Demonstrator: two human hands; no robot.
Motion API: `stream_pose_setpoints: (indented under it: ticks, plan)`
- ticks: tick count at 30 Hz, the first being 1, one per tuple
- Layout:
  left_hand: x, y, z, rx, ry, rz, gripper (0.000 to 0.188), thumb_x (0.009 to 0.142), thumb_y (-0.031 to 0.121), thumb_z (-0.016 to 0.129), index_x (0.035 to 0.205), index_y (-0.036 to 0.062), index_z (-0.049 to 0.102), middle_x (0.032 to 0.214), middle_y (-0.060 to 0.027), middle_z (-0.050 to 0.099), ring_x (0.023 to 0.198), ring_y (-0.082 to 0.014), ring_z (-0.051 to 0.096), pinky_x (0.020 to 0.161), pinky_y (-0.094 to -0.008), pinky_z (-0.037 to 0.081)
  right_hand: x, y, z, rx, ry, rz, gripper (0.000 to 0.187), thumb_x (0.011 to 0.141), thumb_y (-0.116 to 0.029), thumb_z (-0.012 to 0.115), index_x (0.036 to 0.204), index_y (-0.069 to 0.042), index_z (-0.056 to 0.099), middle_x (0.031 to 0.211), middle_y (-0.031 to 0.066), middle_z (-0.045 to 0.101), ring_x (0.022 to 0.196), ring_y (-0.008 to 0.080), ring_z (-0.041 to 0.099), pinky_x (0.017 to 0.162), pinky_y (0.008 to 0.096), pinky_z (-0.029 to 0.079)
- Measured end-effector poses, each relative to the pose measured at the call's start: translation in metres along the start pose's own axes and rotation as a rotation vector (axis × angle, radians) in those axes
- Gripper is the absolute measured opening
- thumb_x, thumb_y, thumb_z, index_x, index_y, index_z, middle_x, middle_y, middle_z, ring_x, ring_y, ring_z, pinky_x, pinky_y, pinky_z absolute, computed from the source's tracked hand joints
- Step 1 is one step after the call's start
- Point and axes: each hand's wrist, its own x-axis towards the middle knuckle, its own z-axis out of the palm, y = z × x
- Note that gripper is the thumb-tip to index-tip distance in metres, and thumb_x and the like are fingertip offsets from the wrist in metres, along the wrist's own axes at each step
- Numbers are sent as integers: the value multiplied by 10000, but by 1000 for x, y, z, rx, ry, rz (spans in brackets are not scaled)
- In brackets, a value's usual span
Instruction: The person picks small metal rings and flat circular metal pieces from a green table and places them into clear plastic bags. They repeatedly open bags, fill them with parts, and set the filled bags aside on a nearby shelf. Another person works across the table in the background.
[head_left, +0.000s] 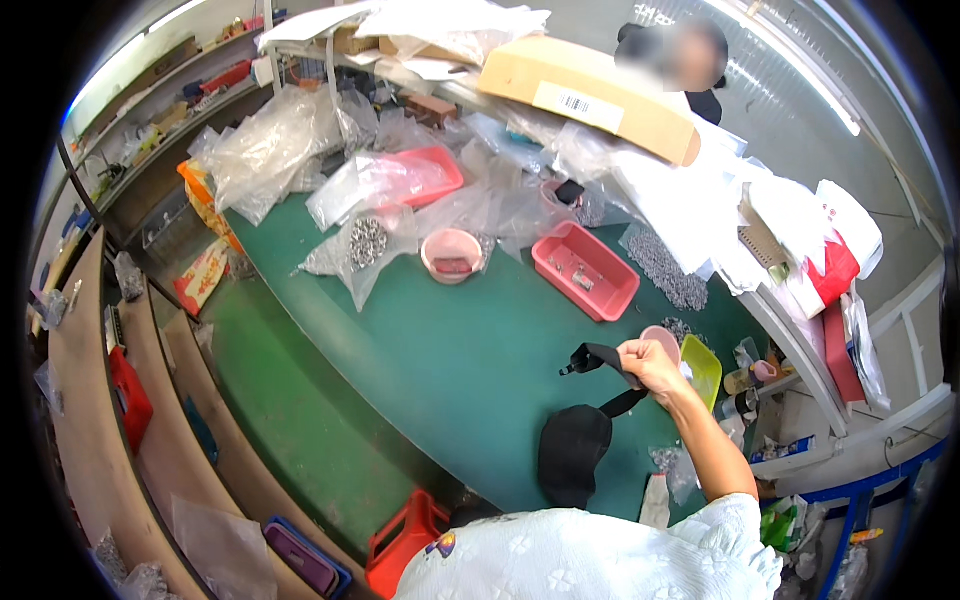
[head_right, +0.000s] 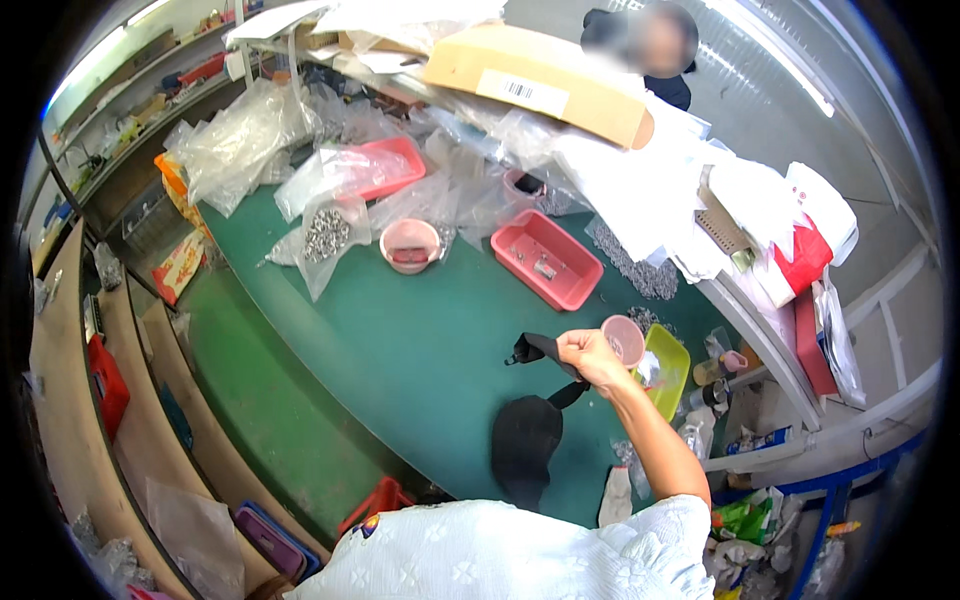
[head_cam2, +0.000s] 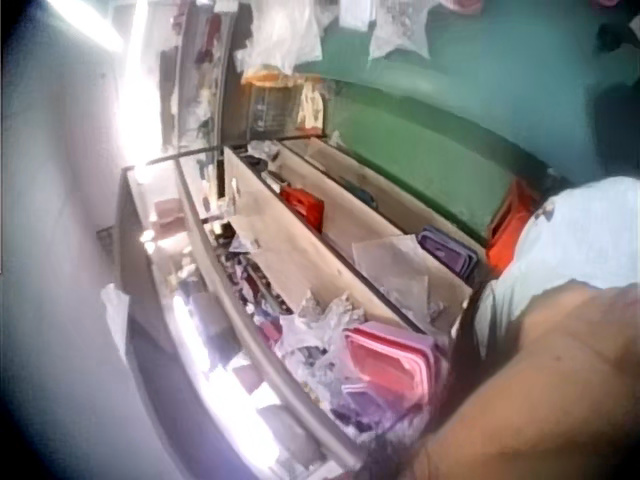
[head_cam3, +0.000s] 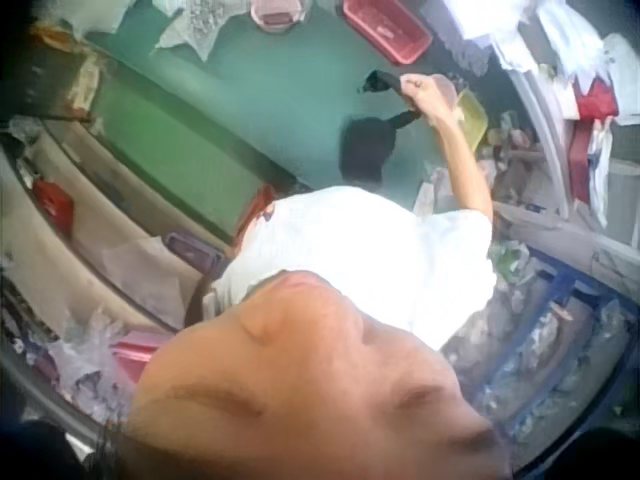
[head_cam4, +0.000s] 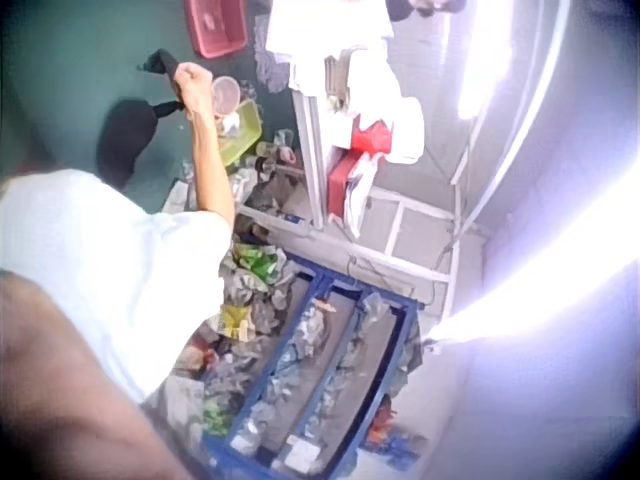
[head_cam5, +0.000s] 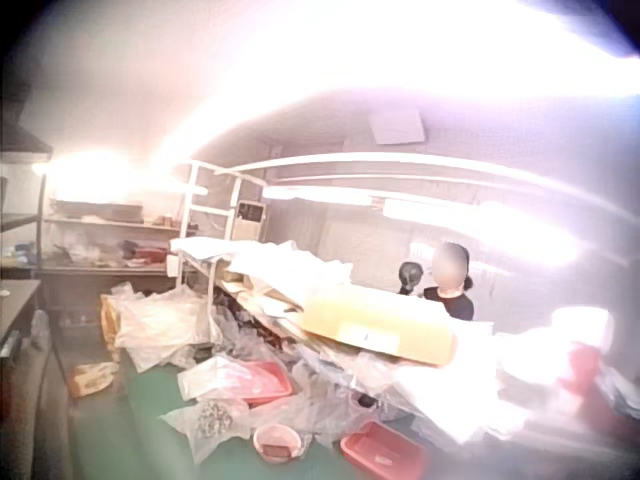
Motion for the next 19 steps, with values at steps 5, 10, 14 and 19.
stream_pose_setpoints:
  ticks: [5,10,14,19]
  plan:
    - [27,45,-4,88,27,19,505,818,160,654,1235,-15,430,1244,-143,474,1130,-235,467,958,-344,366,31,44,0,-272,-144,-150,93,780,-74,603,721,-12,639,617,-38,555,566,42,469,499,223,380]
    - [43,71,-18,182,54,29,548,816,158,651,1273,-15,401,1287,-154,450,1163,-254,454,983,-357,356,41,76,21,-522,-134,-338,95,769,-80,611,771,10,641,564,48,580,513,86,504,504,281,417]
    - [26,73,-45,297,23,81,584,815,155,648,1303,-16,378,1322,-163,432,1189,-270,445,1002,-368,348,31,103,28,-805,-142,-428,164,775,-164,623,846,-21,659,715,140,640,646,284,607,639,390,479]
    - [-115,131,-145,705,49,397,628,814,153,645,1341,-16,349,1365,-175,409,1221,-289,432,1027,-382,337,-35,12,13,-417,-52,-865,548,686,-77,686,1170,-11,438,1159,185,471,1093,304,461,920,359,394]
